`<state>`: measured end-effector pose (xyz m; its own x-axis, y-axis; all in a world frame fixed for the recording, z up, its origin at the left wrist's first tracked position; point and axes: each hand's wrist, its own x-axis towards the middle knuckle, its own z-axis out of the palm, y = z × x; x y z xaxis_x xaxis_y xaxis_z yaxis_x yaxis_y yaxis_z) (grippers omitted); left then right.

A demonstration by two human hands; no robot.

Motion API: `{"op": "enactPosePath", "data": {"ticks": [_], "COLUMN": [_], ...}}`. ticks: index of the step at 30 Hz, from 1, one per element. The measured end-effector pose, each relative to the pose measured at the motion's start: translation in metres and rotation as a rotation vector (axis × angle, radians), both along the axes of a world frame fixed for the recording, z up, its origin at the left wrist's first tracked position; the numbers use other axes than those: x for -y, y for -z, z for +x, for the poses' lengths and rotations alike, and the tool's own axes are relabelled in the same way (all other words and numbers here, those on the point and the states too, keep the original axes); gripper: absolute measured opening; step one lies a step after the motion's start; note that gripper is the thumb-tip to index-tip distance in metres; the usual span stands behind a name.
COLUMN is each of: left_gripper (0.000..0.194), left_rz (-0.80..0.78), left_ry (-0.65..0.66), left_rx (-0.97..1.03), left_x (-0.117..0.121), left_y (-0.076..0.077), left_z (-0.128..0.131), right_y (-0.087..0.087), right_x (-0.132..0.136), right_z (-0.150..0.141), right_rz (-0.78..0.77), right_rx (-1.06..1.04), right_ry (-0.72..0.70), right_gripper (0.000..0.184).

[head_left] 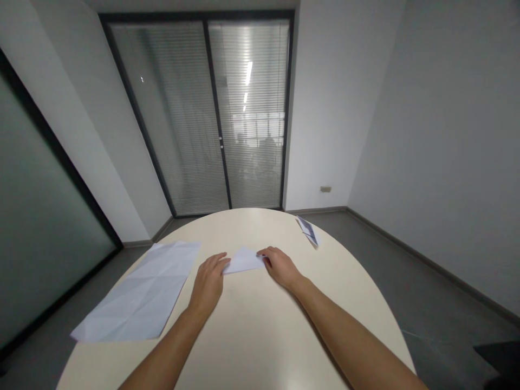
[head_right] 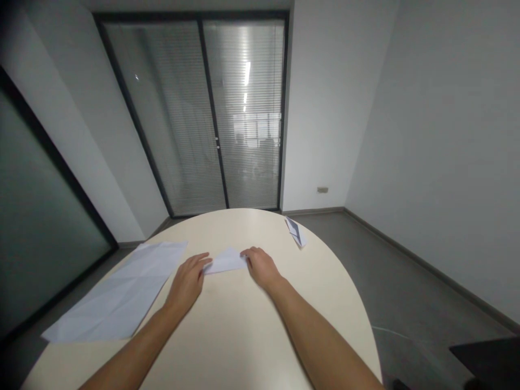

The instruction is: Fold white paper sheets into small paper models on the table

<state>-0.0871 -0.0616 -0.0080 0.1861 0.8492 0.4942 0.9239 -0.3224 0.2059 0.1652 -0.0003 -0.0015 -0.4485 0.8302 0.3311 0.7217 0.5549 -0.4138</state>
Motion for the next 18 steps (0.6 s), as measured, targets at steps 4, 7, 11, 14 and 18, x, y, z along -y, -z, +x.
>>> {"op": "enactPosePath", "data": {"ticks": [4, 7, 11, 14, 18], "left_gripper": [0.042, 0.053, 0.059, 0.061, 0.063], "left_rz": [-0.170, -0.345, -0.420, -0.435, -0.435], "left_ry": [0.226, 0.220, 0.169, 0.153, 0.148], "left_rx": [-0.088, -0.137, -0.171, -0.177, -0.170], "left_x": [0.008, 0.014, 0.017, 0.018, 0.019], "left_y": [0.001, 0.001, -0.003, -0.005, -0.006], "left_z": [0.018, 0.026, 0.026, 0.025, 0.025], "right_y": [0.001, 0.000, 0.000, 0.000, -0.003], "right_x": [0.000, 0.001, 0.001, 0.000, -0.002], "right_z": [0.000, 0.000, 0.000, 0.001, 0.003], "right_rz": [0.001, -0.008, -0.006, -0.008, 0.009], "right_rx": [-0.011, -0.005, 0.017, 0.036, 0.087], "right_ry": [-0.005, -0.001, 0.032, 0.088, 0.155], "right_gripper": [0.036, 0.035, 0.036, 0.039, 0.040]}}
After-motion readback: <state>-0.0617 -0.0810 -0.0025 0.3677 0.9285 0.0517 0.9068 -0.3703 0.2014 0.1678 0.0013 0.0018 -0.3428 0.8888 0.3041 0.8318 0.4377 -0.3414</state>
